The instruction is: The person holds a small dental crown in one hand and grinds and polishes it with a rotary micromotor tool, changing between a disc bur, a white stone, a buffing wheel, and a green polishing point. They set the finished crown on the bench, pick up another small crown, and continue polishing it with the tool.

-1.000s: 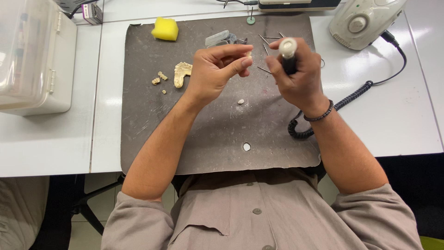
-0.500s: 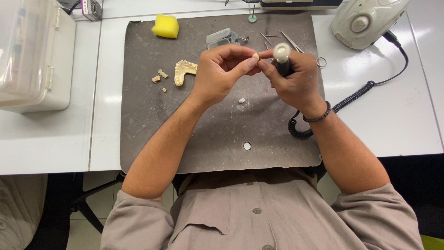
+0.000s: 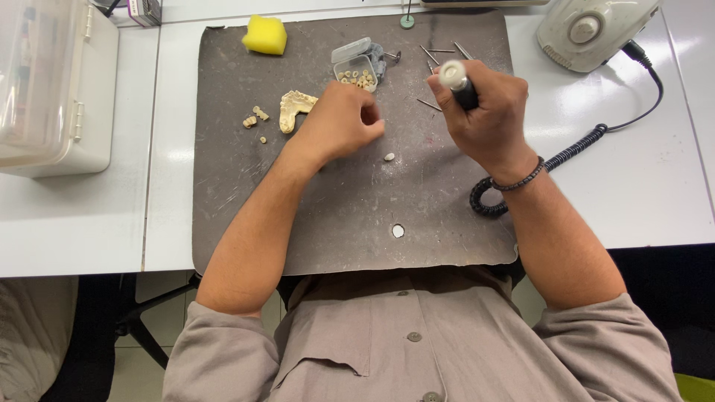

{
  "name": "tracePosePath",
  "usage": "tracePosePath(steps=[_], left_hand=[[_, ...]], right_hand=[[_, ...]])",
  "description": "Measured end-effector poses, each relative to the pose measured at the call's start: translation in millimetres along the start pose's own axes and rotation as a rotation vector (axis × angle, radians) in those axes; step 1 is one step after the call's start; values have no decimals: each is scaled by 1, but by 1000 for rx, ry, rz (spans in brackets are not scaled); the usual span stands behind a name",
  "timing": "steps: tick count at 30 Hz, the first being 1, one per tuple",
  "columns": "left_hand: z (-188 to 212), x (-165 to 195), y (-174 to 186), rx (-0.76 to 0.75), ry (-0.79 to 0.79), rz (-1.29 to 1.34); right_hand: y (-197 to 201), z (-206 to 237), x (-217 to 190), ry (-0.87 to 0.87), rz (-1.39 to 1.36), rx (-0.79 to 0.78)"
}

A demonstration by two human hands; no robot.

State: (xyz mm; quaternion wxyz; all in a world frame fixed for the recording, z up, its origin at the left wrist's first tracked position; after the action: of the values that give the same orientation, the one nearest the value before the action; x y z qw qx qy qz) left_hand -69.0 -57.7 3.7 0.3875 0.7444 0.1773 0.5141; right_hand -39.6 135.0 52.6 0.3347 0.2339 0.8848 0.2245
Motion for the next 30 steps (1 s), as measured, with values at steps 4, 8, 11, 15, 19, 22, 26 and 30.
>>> tracePosePath(steps=[4, 8, 11, 15, 19, 22, 26, 30], left_hand=[[3, -1, -7, -74, -16, -118], [10, 9, -40, -368, -110, -20], [9, 28, -35, -258, -332, -56], [6, 32, -2, 33, -313, 208], [12, 47, 26, 228, -392, 298], [16, 58, 36, 302, -468, 362], [18, 58, 40, 379, -456, 356], [18, 56, 34, 314, -471, 509]], right_hand=[[-1, -2, 11, -49, 87, -55], [-7, -3, 15, -98, 8, -132], [-11, -5, 7, -44, 42, -167], [-13, -5, 2, -87, -169, -219], [-12, -6, 1, -120, -192, -250], [-13, -7, -1, -112, -237, -282], [-9, -5, -5, -72, -282, -247], [-9, -2, -2, -91, -328, -261]])
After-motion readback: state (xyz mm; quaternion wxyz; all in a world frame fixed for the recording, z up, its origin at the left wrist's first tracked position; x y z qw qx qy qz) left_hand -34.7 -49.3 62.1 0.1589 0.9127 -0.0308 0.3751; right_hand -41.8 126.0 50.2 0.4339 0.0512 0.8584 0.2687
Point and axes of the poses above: each hand's wrist, its own z-axis away from the middle knuckle, its own y-axis out of the back of the hand, x = y × z, the point moved 8 cm from there along -z, towards the middle knuckle, and after that the axes turned 5 degrees about -y, right-handed, at the moved point
